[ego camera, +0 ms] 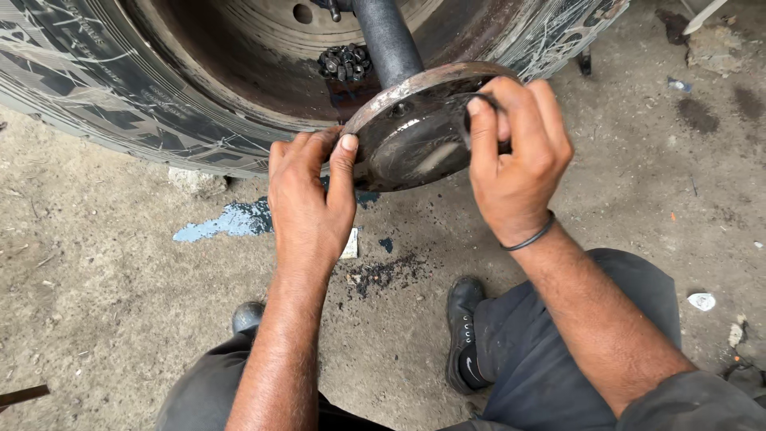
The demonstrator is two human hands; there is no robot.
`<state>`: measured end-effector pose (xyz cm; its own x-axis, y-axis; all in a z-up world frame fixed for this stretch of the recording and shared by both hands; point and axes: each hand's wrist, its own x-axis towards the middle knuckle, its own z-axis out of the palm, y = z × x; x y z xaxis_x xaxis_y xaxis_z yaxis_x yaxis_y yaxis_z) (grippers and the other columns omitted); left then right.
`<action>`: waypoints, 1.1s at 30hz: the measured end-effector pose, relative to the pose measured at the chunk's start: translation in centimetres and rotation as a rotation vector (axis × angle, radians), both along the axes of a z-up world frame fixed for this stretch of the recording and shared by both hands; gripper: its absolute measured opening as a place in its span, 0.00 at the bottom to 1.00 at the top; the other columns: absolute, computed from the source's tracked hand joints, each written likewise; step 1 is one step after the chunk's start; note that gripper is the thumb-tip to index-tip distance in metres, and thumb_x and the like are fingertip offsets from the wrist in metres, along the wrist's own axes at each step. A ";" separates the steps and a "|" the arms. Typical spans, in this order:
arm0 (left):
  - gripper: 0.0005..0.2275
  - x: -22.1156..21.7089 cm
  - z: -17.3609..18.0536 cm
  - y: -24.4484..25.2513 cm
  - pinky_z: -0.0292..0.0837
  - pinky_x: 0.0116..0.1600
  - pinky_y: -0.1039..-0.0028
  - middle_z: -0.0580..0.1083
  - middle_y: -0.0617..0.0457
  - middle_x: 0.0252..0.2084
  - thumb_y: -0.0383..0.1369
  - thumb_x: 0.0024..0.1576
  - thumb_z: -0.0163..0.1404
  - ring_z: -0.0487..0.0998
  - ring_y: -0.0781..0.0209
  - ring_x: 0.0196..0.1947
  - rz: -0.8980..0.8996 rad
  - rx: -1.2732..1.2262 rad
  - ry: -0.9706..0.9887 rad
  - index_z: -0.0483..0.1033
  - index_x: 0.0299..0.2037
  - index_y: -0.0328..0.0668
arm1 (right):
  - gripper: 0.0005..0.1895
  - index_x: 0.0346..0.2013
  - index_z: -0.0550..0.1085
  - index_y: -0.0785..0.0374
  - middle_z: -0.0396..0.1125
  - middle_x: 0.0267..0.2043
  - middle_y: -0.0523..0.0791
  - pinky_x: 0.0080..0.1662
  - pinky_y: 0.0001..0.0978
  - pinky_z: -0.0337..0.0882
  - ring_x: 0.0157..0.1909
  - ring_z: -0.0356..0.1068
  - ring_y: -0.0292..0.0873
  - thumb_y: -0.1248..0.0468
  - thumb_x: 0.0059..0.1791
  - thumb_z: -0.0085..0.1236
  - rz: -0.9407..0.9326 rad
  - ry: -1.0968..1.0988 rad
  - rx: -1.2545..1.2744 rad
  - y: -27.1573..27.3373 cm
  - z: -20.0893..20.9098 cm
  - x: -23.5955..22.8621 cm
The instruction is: The person cleans a circular metal flange on a vehicle axle using a cloth and then applies a dark substance to the edge of the flange.
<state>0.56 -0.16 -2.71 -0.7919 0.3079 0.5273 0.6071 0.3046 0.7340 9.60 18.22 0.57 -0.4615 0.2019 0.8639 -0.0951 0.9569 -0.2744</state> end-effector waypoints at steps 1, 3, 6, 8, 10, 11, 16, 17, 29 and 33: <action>0.15 -0.1 0.0 0.0 0.69 0.52 0.63 0.77 0.50 0.40 0.41 0.68 0.49 0.71 0.55 0.46 0.007 -0.014 -0.001 0.82 0.47 0.35 | 0.03 0.46 0.75 0.65 0.61 0.37 0.43 0.34 0.33 0.64 0.33 0.63 0.38 0.73 0.59 0.61 -0.029 0.014 0.055 0.1 -0.2 0.0; 0.15 -0.3 0.0 0.2 0.68 0.52 0.62 0.76 0.49 0.39 0.41 0.68 0.49 0.71 0.54 0.46 0.020 -0.039 -0.005 0.82 0.46 0.35 | 0.04 0.43 0.75 0.64 0.61 0.35 0.42 0.35 0.36 0.62 0.34 0.62 0.40 0.73 0.57 0.62 -0.087 0.040 0.167 0.0 -0.5 -0.9; 0.15 -0.4 0.0 0.0 0.69 0.52 0.62 0.77 0.49 0.40 0.41 0.67 0.49 0.71 0.54 0.45 0.020 -0.042 -0.029 0.82 0.46 0.35 | 0.05 0.47 0.73 0.65 0.60 0.35 0.44 0.37 0.36 0.64 0.37 0.64 0.41 0.70 0.59 0.62 -0.031 0.018 0.254 -1.5 -1.9 -1.5; 0.15 -0.3 0.1 -0.2 0.68 0.51 0.62 0.76 0.49 0.39 0.41 0.67 0.49 0.71 0.53 0.44 0.013 -0.048 -0.045 0.82 0.46 0.36 | 0.05 0.46 0.74 0.64 0.60 0.36 0.43 0.36 0.35 0.63 0.36 0.63 0.40 0.71 0.59 0.63 -0.010 -0.004 0.238 -1.4 -1.6 -1.1; 0.16 -0.3 0.2 -0.2 0.68 0.50 0.62 0.76 0.49 0.38 0.42 0.67 0.48 0.71 0.53 0.44 0.016 -0.057 -0.063 0.82 0.45 0.37 | 0.04 0.45 0.74 0.64 0.61 0.37 0.43 0.35 0.34 0.63 0.36 0.63 0.40 0.72 0.59 0.62 -0.037 -0.004 0.218 -0.8 -0.9 -0.3; 0.16 -0.4 0.2 -0.1 0.68 0.49 0.62 0.76 0.49 0.38 0.42 0.67 0.48 0.71 0.54 0.44 0.021 -0.066 -0.072 0.82 0.45 0.37 | 0.04 0.45 0.74 0.64 0.61 0.37 0.44 0.36 0.34 0.62 0.36 0.63 0.39 0.72 0.60 0.61 -0.076 0.006 0.203 -0.3 -0.5 0.3; 0.17 -0.7 -0.3 0.0 0.68 0.49 0.63 0.76 0.50 0.37 0.43 0.66 0.48 0.70 0.56 0.42 0.019 -0.028 -0.071 0.83 0.44 0.37 | 0.04 0.45 0.74 0.65 0.59 0.36 0.44 0.35 0.33 0.60 0.32 0.59 0.37 0.74 0.61 0.60 -0.086 0.078 0.079 0.3 -0.8 -0.1; 0.17 -1.0 -0.2 0.1 0.68 0.47 0.63 0.76 0.50 0.36 0.44 0.66 0.48 0.69 0.56 0.42 0.023 -0.066 -0.100 0.83 0.44 0.38 | 0.04 0.46 0.74 0.65 0.59 0.36 0.43 0.34 0.33 0.59 0.32 0.59 0.37 0.74 0.60 0.60 -0.087 0.085 0.105 0.1 -1.0 -0.6; 0.16 -1.0 -0.5 0.1 0.69 0.46 0.63 0.74 0.50 0.37 0.43 0.66 0.50 0.70 0.56 0.43 0.031 -0.069 -0.109 0.82 0.43 0.37 | 0.01 0.48 0.74 0.66 0.61 0.40 0.43 0.34 0.30 0.60 0.32 0.58 0.34 0.72 0.62 0.57 -0.076 0.102 -0.007 1.6 -1.5 0.2; 0.15 -0.6 -0.7 0.1 0.68 0.49 0.63 0.76 0.51 0.38 0.42 0.67 0.50 0.70 0.56 0.44 0.026 -0.019 -0.030 0.81 0.44 0.36 | 0.01 0.48 0.74 0.66 0.60 0.36 0.42 0.35 0.29 0.60 0.33 0.59 0.34 0.72 0.62 0.57 -0.031 0.050 0.012 3.0 -1.6 0.9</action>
